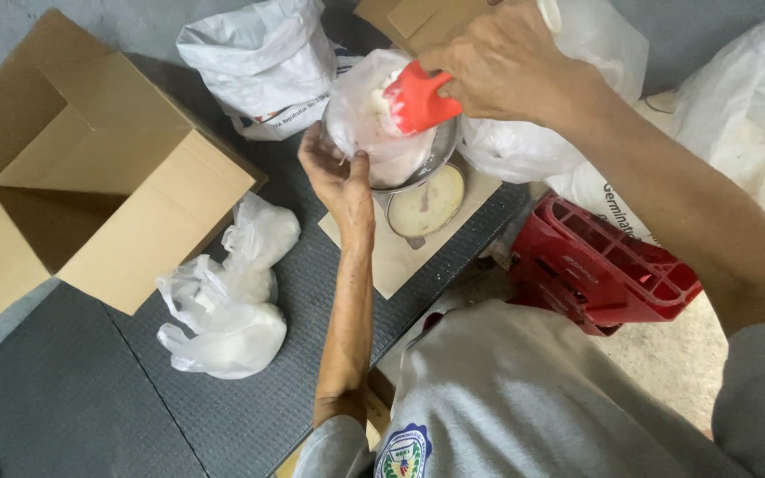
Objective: Weighing and bagging white granular material into small plastic bags using a scoop and scale.
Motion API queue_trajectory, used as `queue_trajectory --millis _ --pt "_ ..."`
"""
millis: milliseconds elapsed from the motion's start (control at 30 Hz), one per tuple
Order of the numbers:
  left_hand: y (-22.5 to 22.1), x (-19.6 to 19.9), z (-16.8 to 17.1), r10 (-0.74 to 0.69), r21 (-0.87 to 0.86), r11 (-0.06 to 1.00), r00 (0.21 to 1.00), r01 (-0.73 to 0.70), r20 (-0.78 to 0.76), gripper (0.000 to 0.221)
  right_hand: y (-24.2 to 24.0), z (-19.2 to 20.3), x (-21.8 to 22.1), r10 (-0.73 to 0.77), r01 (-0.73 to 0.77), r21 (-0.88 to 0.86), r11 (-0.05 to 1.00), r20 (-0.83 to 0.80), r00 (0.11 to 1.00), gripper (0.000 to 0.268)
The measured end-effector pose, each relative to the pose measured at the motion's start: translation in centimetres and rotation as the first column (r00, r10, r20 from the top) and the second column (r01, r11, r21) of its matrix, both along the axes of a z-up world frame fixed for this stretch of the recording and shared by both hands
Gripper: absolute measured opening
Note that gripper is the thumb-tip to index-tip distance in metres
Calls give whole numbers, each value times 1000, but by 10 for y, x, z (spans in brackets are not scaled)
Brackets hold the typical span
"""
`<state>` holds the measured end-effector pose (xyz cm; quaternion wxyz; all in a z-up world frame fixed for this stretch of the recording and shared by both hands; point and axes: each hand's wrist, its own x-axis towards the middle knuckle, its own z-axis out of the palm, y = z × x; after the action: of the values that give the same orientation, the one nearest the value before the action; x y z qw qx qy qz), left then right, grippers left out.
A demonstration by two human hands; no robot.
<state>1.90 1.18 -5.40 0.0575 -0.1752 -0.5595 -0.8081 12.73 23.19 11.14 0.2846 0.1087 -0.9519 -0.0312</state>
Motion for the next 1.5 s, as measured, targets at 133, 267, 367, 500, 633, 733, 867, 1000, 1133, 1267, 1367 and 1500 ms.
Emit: queue_trajectory --millis 133,267,367,500,633,733,867,1000,1133,1267,1367,1500 --pt "-5 2 29 34 -145 989 999 -35 -9 76 13 2 11 -103 103 1 995 92 990 39" --pt "3 16 34 100 -256 959 989 -124 -106 73 32 -10 25 -110 112 46 993 -36 993 34" --pt "21 43 44 257 -384 842 907 -379 -333 70 53 -19 47 -91 92 -173 981 14 996 26" --pt "61 84 53 394 -370 670 731 -644 -558 64 82 -18 91 -58 27 -335 942 -84 995 21" --pt "107 136 41 385 -348 659 697 -666 -605 57 127 -26 157 -156 191 -583 790 110 982 28" --pt "143 180 35 240 -415 726 768 -548 -594 52 160 -27 212 -156 85 -555 827 -83 984 24" --pt "195 222 14 -21 -482 830 847 -282 -531 40 188 -11 284 -329 269 -538 799 -16 944 22" --pt "243 263 -3 -286 -492 868 876 64 -390 34 242 -43 344 -481 545 -704 455 320 816 31" --pt "294 306 -31 -429 -430 845 883 318 -190 20 297 -120 373 -507 579 -413 703 279 816 30" --pt "336 341 -38 -432 -232 867 897 442 96 15 285 -156 349 -483 665 -444 601 461 745 28" --pt "348 354 -27 -406 -235 845 862 481 304 22 278 -181 330 -397 575 -529 624 420 816 31" --pt "360 359 -21 -400 -227 796 770 561 498 44 261 -188 312 -265 21 -996 89 -3 964 30"
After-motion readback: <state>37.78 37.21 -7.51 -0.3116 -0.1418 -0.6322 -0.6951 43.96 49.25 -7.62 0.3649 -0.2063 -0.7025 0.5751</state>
